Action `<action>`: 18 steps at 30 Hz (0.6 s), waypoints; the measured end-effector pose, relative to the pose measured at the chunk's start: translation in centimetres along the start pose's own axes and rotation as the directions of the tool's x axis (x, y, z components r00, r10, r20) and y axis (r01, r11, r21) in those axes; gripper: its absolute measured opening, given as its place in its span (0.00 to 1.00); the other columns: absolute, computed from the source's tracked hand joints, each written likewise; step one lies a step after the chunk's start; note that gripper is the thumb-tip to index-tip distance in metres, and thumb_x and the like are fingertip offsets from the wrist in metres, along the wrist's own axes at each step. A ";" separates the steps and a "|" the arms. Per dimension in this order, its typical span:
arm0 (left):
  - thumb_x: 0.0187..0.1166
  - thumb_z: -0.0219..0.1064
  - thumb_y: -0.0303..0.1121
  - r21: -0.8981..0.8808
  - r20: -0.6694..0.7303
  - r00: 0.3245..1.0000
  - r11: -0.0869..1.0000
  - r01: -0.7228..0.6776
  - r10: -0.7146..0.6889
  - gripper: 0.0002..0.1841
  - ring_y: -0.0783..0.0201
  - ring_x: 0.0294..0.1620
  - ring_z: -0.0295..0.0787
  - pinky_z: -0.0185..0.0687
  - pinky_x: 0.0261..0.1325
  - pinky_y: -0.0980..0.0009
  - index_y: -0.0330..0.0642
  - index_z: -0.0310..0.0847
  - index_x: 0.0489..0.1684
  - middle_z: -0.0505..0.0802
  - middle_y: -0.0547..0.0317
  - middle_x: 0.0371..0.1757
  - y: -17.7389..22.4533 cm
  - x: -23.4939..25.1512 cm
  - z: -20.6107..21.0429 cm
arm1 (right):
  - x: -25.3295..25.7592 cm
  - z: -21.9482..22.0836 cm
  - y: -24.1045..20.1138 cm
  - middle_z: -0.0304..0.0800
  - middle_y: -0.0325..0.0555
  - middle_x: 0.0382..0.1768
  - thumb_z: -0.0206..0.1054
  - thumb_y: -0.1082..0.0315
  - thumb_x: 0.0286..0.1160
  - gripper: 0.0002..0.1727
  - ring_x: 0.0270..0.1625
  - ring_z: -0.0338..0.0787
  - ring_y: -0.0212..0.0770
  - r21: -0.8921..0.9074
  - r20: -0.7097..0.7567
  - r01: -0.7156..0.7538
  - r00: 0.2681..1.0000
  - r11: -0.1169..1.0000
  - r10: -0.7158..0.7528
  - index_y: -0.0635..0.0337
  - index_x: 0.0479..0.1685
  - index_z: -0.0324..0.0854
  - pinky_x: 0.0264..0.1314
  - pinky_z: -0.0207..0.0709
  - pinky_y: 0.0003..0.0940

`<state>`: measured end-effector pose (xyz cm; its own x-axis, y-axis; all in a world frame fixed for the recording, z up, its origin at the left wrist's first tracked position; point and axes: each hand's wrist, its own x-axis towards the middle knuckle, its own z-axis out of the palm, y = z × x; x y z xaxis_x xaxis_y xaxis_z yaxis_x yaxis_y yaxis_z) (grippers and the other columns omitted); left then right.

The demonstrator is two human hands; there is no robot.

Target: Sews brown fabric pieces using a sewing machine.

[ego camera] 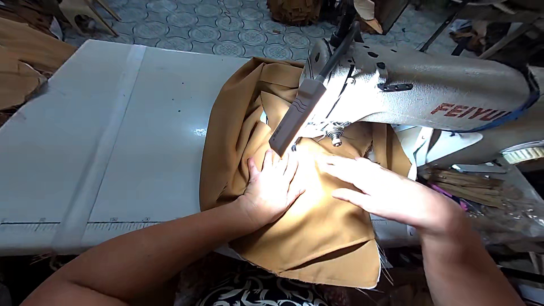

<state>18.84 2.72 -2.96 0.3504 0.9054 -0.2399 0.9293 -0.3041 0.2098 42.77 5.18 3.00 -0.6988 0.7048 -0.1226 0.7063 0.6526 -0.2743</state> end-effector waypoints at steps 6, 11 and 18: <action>0.90 0.36 0.63 0.007 0.012 1.000 1.000 0.009 -0.009 0.39 0.33 0.96 0.34 0.33 0.79 0.16 0.52 0.45 0.98 0.52 0.46 0.97 0.1 0.0 -0.1 | -5.2 -2.8 0.6 0.89 0.37 0.70 0.58 0.45 0.80 0.29 0.72 0.86 0.35 -0.010 -0.234 0.035 0.971 0.999 -0.036 0.50 0.74 0.84 0.75 0.77 0.41; 0.90 0.38 0.62 0.001 0.021 0.999 0.999 -0.041 0.041 0.39 0.35 0.96 0.42 0.40 0.83 0.23 0.49 0.50 0.96 0.57 0.44 0.95 -0.7 0.0 -0.8 | -6.6 -2.5 0.8 0.90 0.45 0.68 0.56 0.44 0.81 0.31 0.66 0.90 0.41 -0.070 -0.311 -0.013 0.950 0.997 -0.009 0.56 0.69 0.87 0.68 0.81 0.38; 0.79 0.68 0.29 -0.133 -0.294 0.950 0.981 -0.145 0.101 0.17 0.40 0.75 0.80 0.72 0.77 0.44 0.26 0.84 0.61 0.85 0.35 0.70 -5.0 4.9 -9.0 | -4.0 5.6 -3.3 0.87 0.62 0.70 0.57 0.52 0.86 0.28 0.73 0.86 0.61 0.014 -0.315 0.199 0.931 0.980 -0.184 0.65 0.69 0.85 0.73 0.75 0.66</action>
<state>14.89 11.34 3.31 0.3921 0.9171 0.0719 0.8449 -0.3900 0.3661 42.56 -1.38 -0.96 -0.7448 0.6237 0.2371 0.5518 0.7755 -0.3066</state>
